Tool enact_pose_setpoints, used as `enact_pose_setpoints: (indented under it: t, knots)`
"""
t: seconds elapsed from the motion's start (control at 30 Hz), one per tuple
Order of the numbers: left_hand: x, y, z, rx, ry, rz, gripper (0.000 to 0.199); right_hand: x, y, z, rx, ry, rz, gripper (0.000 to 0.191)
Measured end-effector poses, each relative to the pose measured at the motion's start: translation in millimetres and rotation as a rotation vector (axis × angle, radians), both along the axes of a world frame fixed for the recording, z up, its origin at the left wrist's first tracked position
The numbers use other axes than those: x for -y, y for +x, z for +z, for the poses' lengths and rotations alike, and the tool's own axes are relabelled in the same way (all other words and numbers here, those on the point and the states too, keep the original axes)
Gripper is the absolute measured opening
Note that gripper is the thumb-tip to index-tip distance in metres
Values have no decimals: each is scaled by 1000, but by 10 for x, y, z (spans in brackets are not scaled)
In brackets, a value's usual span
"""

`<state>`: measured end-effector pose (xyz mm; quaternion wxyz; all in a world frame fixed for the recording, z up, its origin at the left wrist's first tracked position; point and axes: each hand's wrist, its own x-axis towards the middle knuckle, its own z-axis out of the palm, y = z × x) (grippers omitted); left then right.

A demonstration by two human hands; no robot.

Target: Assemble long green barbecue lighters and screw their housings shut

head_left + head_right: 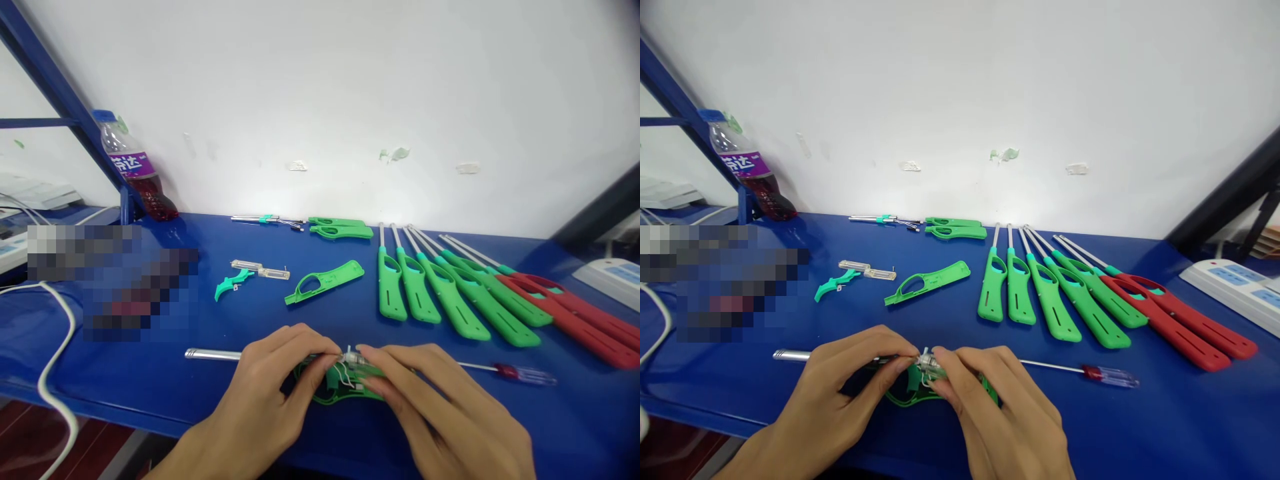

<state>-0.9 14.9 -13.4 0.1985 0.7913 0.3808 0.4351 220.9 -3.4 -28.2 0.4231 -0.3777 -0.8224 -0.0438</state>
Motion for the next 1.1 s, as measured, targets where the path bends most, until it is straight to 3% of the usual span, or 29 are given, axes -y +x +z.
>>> enact_pose_setpoints:
  t: [0.57,0.83,1.1]
  knots:
    - [8,-7,22,-33,73,7,21,16,-10,30,-4,-9,22,29]
    - [4,9,10,-54,99,64,19,63,-90,14,-23,31,-129,35]
    - [5,-11,5,-55,67,52,19,65,-98,14,-77,8,-49,37]
